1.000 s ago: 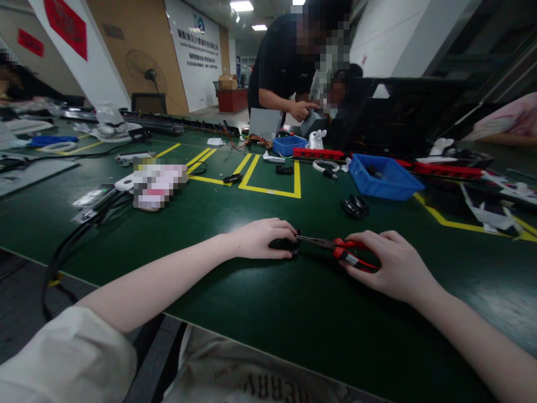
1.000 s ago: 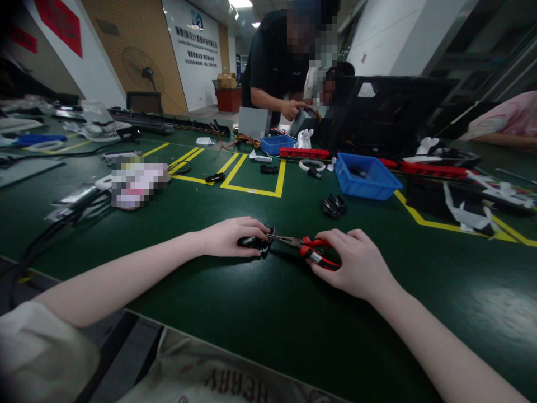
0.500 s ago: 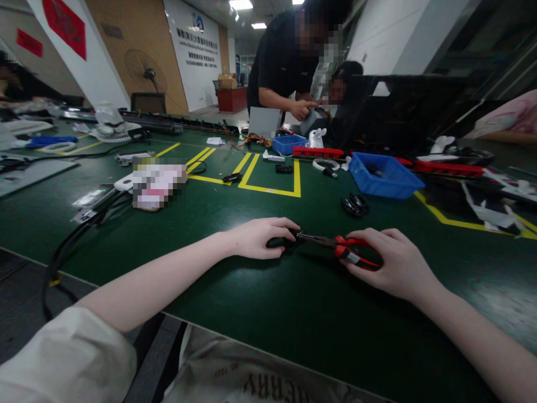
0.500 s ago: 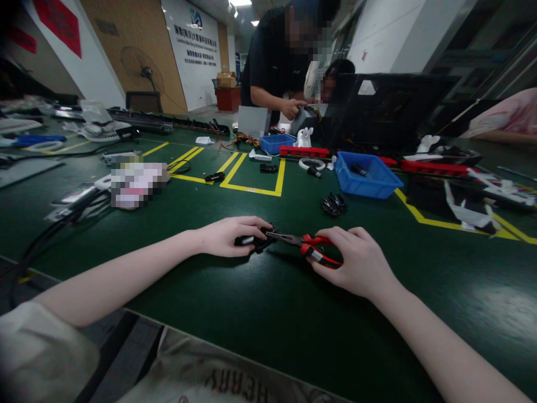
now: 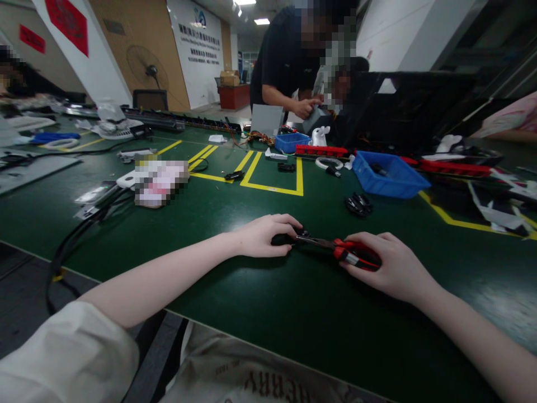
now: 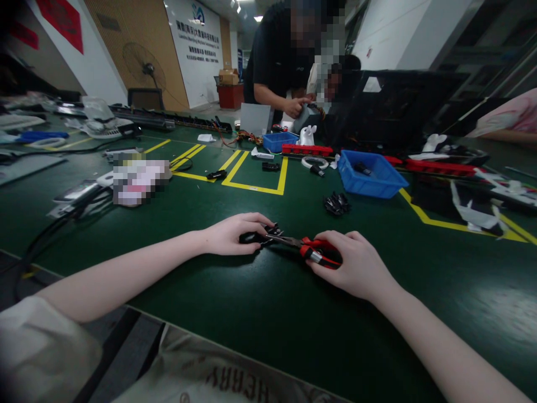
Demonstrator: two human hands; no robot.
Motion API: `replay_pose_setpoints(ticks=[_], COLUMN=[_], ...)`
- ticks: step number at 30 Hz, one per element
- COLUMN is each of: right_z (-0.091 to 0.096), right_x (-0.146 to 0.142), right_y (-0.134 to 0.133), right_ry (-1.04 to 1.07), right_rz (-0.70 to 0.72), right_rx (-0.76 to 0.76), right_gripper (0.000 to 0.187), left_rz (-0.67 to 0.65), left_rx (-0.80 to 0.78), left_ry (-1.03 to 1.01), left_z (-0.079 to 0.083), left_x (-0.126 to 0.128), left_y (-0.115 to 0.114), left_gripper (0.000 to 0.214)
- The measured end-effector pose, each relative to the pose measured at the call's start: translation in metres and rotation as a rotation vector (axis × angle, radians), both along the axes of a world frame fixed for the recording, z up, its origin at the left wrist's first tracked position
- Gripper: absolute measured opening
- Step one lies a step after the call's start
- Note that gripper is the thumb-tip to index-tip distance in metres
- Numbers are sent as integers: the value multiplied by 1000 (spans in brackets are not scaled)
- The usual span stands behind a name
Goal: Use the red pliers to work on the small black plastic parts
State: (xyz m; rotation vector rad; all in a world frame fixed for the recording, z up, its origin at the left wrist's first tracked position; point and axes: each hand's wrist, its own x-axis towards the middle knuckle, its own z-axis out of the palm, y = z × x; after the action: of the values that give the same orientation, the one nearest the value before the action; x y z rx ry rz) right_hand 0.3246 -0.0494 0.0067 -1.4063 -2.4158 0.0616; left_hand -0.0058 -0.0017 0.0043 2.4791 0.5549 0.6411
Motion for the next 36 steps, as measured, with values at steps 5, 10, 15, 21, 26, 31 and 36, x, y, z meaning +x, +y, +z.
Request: replay_pose_setpoints(ticks=[5,10,15,21,26,31,36], right_z=[-7,-20,-19,-17,-28,-42,-51], right_x=[1,7,6,0,11,24,27], right_y=[2,6,10,12,17,23,25], right_ry=[-3,22,-2,47,13,-71,-40], right_rz=[-4,36,0,-43,-42,-18,56], right_rx=[-8,54,25,36,90,165,334], right_gripper=[45,48,48,48,45,48,55], left_rz=[33,33,-6,-12,-1,-6,-35], left_rx=[64,77,84,23,11,-7,-32], left_ry=[40,30,-13,-6,44,33,14], left_z=[0,-2,-5,-3,-2,0,5], left_x=[-1,-1,-1,-1,-1,-2,-4], left_y=[2,4,11,10,11,10,9], left_gripper=[21,17,15,12,8,10,12])
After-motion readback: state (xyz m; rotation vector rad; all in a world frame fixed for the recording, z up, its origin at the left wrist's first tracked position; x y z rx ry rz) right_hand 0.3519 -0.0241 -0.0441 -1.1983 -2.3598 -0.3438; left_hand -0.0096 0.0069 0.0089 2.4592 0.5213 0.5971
